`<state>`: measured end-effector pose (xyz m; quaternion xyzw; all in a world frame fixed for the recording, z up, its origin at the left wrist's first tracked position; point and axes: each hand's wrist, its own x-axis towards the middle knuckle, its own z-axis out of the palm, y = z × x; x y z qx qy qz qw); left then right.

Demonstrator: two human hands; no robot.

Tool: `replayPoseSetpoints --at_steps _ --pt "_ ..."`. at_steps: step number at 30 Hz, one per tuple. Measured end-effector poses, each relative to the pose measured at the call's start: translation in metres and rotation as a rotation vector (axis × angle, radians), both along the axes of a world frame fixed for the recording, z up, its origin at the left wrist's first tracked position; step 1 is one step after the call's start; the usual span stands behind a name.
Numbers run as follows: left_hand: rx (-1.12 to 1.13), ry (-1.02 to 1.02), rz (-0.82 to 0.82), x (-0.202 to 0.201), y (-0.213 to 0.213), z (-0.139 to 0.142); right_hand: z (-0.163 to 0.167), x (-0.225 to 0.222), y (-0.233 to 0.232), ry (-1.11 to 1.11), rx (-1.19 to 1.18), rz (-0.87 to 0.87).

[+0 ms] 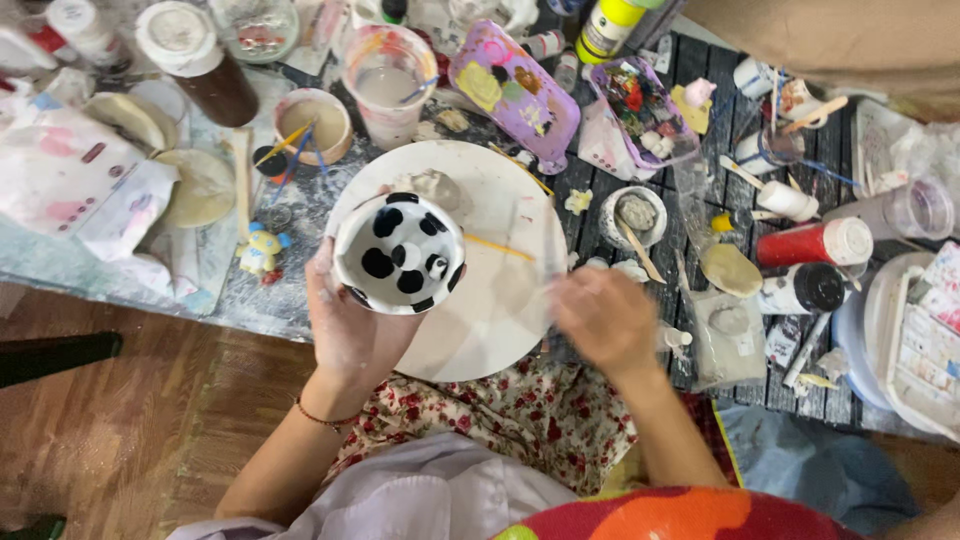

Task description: The person shapes a small piece of grey clay into a figurine by hand, then picks up a cow-patterned ceramic mug and paints its pink interior with a brush. The person also handles a small bottle and a plastic bag during the process.

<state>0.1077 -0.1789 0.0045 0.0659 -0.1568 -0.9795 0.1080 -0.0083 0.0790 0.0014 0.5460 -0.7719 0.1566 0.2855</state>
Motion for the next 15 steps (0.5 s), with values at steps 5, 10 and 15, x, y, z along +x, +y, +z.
replayPoseSetpoints --at_steps 5,10,15 --pt "0.024 -0.063 0.010 -0.003 -0.011 -0.005 0.035 -0.048 -0.032 -0.649 -0.616 0.036" --pt "0.055 -0.007 0.095 -0.005 -0.034 -0.008 0.063 -0.116 -0.140 -0.736 -0.432 0.111" --pt "0.058 -0.051 0.199 -0.006 -0.066 -0.010 0.065 -0.144 -0.218 -0.576 -0.097 -0.015"
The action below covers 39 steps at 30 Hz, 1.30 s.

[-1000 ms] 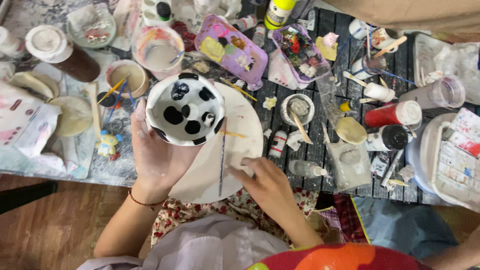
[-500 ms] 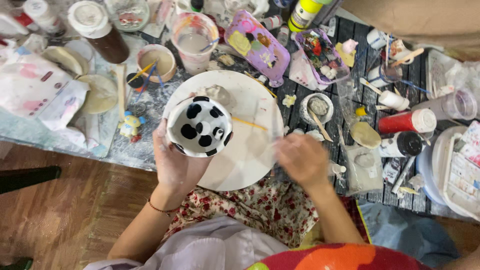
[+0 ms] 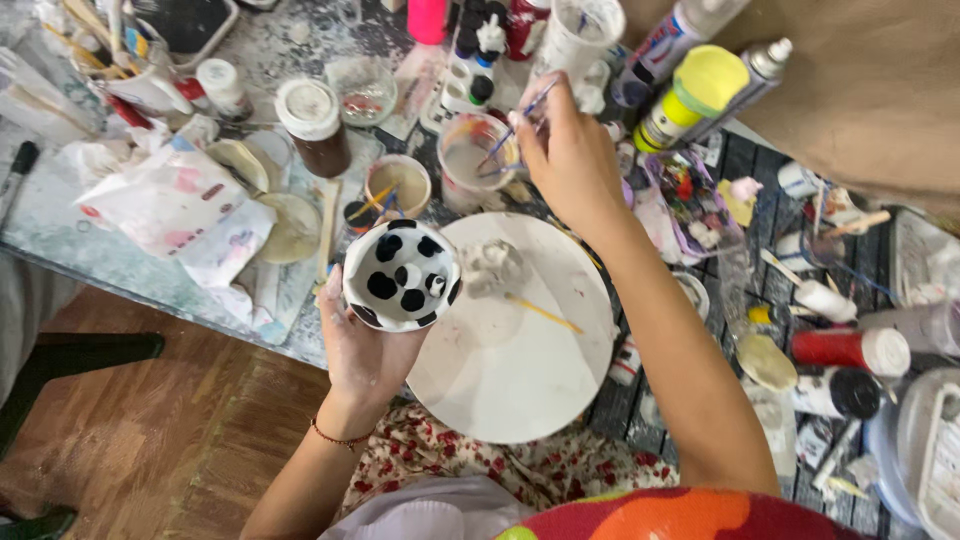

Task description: The person shapes a small piece of grey clay into a figurine by hand, then picks up a cow-patterned ceramic mug and paints its pink interior with a brush. The person also handles a small bottle and a plastic bag during the process.

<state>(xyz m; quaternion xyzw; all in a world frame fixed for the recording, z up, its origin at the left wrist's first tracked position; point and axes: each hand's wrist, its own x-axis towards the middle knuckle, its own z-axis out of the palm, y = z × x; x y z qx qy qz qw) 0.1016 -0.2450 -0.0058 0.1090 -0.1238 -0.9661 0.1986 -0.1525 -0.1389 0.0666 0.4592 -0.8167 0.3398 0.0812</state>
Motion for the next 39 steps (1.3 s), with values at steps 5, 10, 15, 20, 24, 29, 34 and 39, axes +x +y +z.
replayPoseSetpoints --at_steps 5,10,15,20,24,29,34,39 --pt "-0.041 -0.027 0.081 -0.014 -0.023 -0.004 -0.005 -0.008 -0.030 0.013 0.134 0.013" --pt "-0.001 -0.050 0.072 -0.029 -0.028 -0.013 -0.005 -0.004 -0.035 0.032 0.120 0.102" --pt "0.038 -0.001 -0.002 -0.037 -0.023 -0.016 0.005 0.000 -0.033 0.050 0.094 0.137" --pt "-0.050 -0.047 0.010 -0.040 -0.020 -0.015 -0.003 0.001 -0.034 0.125 0.227 0.096" --pt "-0.048 -0.018 0.041 -0.048 -0.016 -0.017 -0.022 -0.003 -0.042 0.227 0.289 0.176" --pt "-0.031 0.042 0.009 -0.059 -0.017 -0.022 -0.037 -0.011 -0.052 0.192 0.304 0.174" --pt "0.028 0.047 0.065 -0.068 -0.016 -0.030 -0.041 -0.009 -0.055 0.264 0.341 0.198" --pt "0.064 0.083 0.101 -0.078 -0.013 -0.035 -0.039 -0.005 -0.059 0.312 0.298 0.182"
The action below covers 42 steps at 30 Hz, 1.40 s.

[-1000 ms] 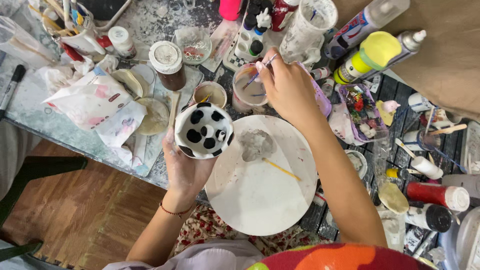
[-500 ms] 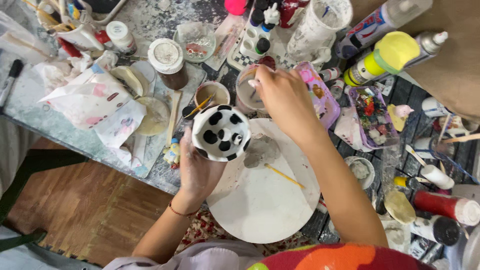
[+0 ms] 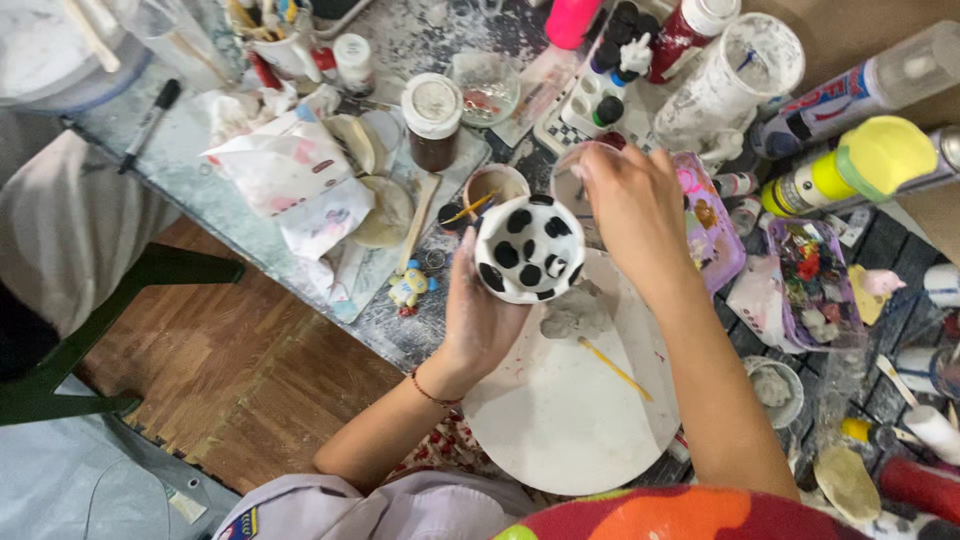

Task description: The person shapes a small piece of grey clay into a figurine by hand, then picks up a cow-patterned ceramic mug and paints its pink interior with a brush. The person also handles a small bottle and a plastic bag during the process.

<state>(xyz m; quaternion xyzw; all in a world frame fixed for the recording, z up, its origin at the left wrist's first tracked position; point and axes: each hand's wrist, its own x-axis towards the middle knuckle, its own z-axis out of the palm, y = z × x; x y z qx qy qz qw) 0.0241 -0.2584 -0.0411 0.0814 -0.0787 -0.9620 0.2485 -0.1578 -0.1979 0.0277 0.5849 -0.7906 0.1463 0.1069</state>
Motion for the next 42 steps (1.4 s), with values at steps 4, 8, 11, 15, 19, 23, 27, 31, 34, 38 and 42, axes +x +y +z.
replayPoseSetpoints --at_steps 4,8,11,15,19,23,27,31,34,38,42 --pt "-0.023 0.000 0.033 -0.004 0.000 0.002 0.002 0.001 -0.005 -0.085 0.003 0.022" --pt "0.027 -0.015 0.004 -0.003 -0.002 0.002 0.003 -0.001 -0.005 -0.083 0.008 0.011" --pt "0.035 0.008 0.036 -0.006 -0.002 -0.001 0.002 -0.006 -0.003 -0.145 0.060 0.015" --pt "0.059 0.010 0.038 -0.007 0.000 -0.006 -0.002 -0.011 -0.003 -0.153 0.079 -0.023" --pt "0.071 -0.008 -0.003 -0.007 0.002 -0.007 0.001 -0.018 0.002 -0.143 0.110 -0.060" --pt "0.063 -0.015 -0.002 -0.007 0.006 -0.005 0.005 -0.016 0.010 -0.252 0.062 0.034" --pt "0.041 -0.008 -0.034 -0.005 0.007 -0.003 0.011 -0.014 0.010 -0.105 0.099 -0.021" --pt "0.023 0.014 -0.014 -0.001 0.009 0.000 0.016 -0.013 0.011 -0.220 0.070 0.056" --pt "0.023 -0.047 0.020 0.004 0.008 0.002 0.011 -0.009 0.012 -0.158 0.011 0.039" --pt "-0.002 -0.178 0.062 0.011 0.006 0.002 0.007 -0.011 0.015 -0.048 0.081 -0.006" --pt "-0.019 -0.156 0.091 0.015 0.006 0.002 0.006 -0.013 0.015 -0.297 0.025 0.033"
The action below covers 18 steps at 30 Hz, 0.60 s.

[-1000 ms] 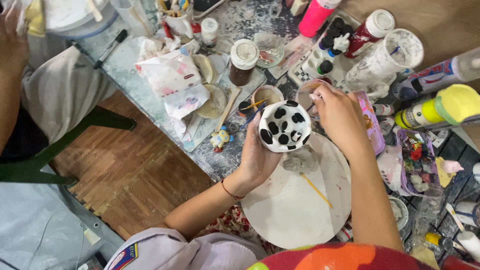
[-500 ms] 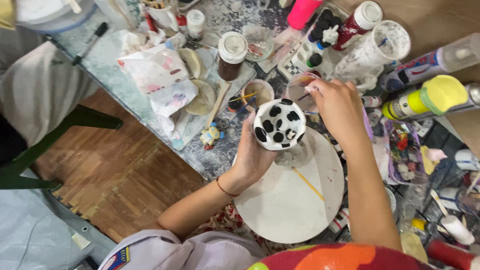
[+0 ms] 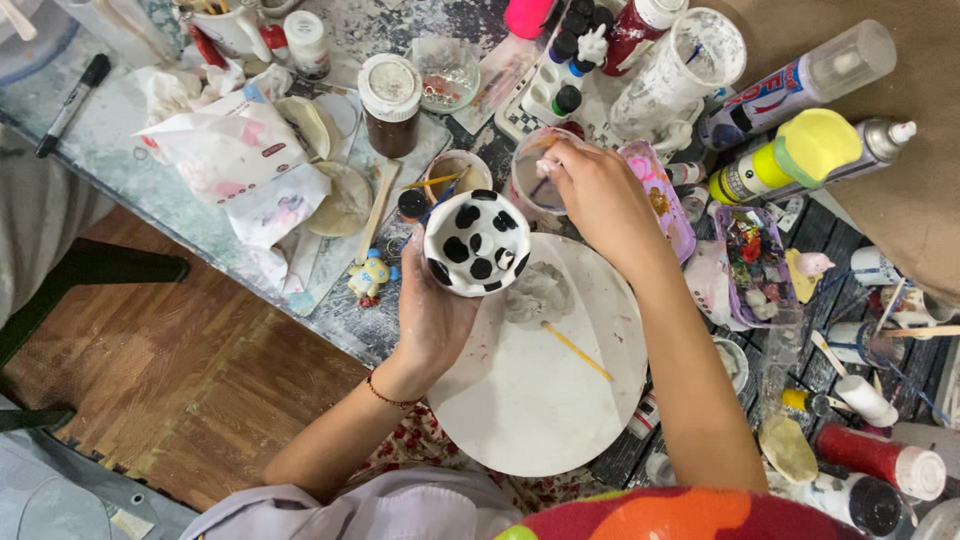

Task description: The person shapes a small piece of grey clay into a figurine by hand, then picks up a cow-patterned ceramic mug and paints its pink interior with a brush. The person also handles a small bottle and a plastic bag during the process.

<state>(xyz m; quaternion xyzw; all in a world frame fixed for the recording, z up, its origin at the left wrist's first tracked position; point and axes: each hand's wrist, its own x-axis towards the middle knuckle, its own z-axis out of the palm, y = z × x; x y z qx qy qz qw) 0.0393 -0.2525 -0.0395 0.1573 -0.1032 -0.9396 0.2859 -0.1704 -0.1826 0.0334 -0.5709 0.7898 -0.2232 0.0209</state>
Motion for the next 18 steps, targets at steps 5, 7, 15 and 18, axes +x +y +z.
replayPoseSetpoints --at_steps 5,7,15,18 --pt "0.015 -0.002 -0.048 0.007 0.003 0.003 0.000 -0.002 -0.002 0.186 0.038 -0.039" --pt "-0.027 0.017 -0.088 0.012 0.010 0.006 0.000 -0.002 -0.003 0.125 0.023 -0.003" --pt "0.059 -0.182 -0.662 0.033 0.034 0.000 0.002 -0.005 -0.013 0.110 0.095 -0.060" --pt "0.028 -0.151 -0.800 0.032 0.033 -0.014 0.001 -0.004 -0.014 -0.024 0.028 -0.038"
